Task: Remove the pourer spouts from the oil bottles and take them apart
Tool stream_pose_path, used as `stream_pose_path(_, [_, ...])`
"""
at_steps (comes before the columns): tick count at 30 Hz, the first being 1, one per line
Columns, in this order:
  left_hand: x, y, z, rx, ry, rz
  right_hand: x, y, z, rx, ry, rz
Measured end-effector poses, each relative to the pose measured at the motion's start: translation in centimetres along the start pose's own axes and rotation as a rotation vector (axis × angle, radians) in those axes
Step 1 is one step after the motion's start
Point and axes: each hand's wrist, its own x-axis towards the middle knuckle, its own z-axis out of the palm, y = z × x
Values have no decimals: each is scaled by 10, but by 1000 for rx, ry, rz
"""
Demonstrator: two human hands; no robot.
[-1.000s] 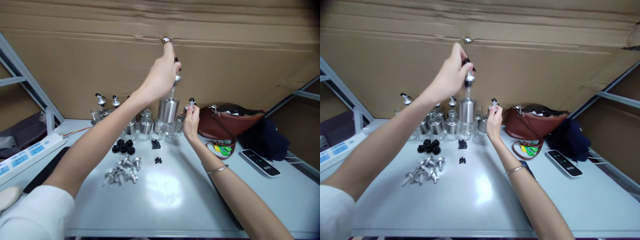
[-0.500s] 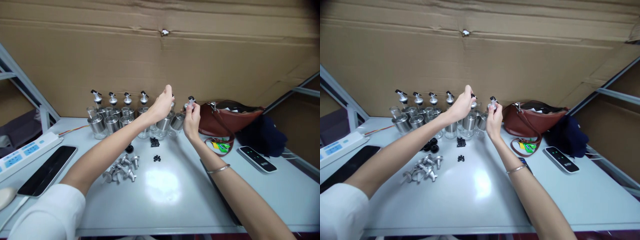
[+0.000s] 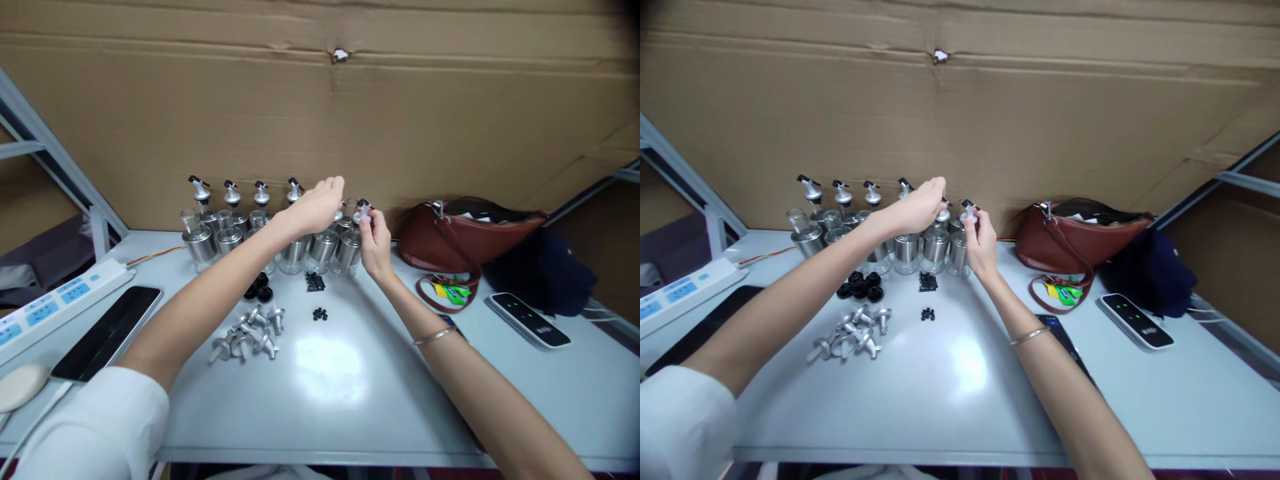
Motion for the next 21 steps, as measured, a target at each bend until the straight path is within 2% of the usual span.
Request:
stream_pose_path(5, [-11, -1, -14, 94, -39, -44, -11, -19, -6, -65, 23, -86])
stream_pose_path(6, [-12, -1, -14, 93, -49, -48, -15, -25, -8, -86, -35, -118])
stream_pose_path(9, [-12, -4, -13, 64, -89, -60, -28, -37, -12, -121, -366, -198])
stream_pose_path(11, [-10, -5, -14, 45, -105, -64, -38, -40, -12, -136, -562, -209])
stream_pose_path(13, [-9, -6, -16, 30, -111, -56, -47, -37, -10, -158, -691, -191])
stream_pose_path(16, [-9, -6, -19, 6, -120, -35, -58, -31, -7, -186, -784, -156])
stream_pose_path(21, [-12, -8, -20, -34, -126, -19, -64, -32, -7, -192, -838, -144])
